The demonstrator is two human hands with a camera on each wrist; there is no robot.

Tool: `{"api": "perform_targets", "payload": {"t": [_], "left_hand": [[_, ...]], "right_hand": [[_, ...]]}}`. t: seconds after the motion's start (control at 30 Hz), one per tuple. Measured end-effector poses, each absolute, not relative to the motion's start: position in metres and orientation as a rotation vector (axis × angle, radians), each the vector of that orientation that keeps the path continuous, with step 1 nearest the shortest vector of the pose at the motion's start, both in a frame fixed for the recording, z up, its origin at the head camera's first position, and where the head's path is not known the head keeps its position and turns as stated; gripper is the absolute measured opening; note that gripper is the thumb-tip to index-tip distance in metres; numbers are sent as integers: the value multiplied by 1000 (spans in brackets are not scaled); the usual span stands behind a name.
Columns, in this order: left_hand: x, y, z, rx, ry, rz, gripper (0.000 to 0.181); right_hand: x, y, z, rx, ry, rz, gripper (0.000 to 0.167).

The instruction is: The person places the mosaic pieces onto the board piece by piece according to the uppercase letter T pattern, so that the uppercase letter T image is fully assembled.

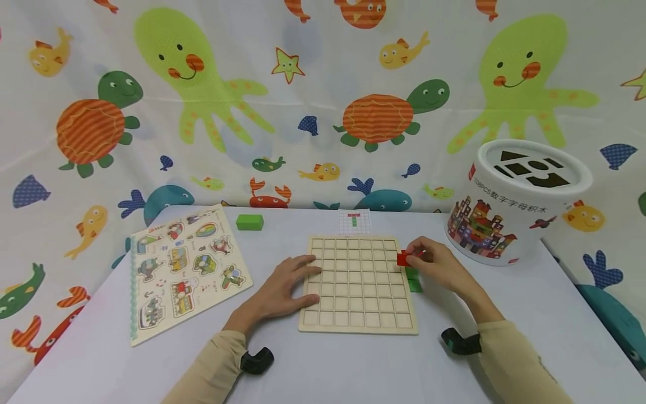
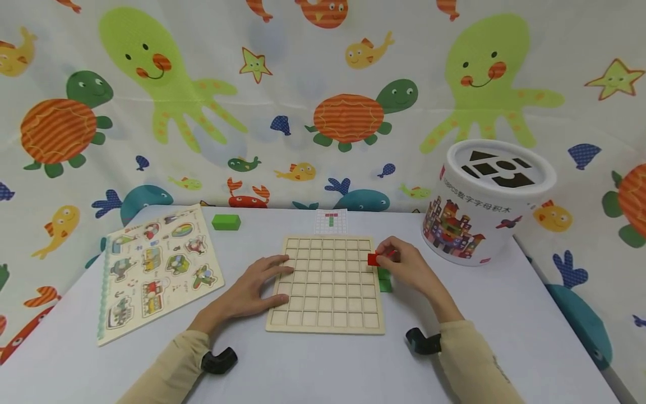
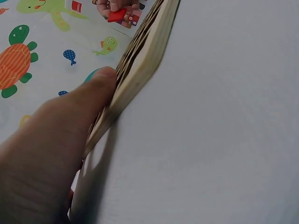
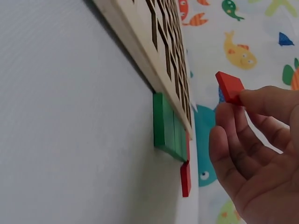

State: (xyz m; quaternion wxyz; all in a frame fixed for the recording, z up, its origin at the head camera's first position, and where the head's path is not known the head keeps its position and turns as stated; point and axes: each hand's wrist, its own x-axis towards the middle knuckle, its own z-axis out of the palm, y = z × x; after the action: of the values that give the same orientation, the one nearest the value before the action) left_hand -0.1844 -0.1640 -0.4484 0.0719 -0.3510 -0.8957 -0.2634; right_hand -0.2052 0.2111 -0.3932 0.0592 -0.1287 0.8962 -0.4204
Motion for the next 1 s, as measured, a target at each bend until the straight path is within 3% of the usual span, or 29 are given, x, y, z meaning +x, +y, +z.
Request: {"api": "perform_targets", "payload": {"t": [1.0], "left_hand": [[-185,-164,-451,-1059,-2675,-780,53]], "right_hand": [[-235,147,-391,-541,2616,-1389,18]]}}
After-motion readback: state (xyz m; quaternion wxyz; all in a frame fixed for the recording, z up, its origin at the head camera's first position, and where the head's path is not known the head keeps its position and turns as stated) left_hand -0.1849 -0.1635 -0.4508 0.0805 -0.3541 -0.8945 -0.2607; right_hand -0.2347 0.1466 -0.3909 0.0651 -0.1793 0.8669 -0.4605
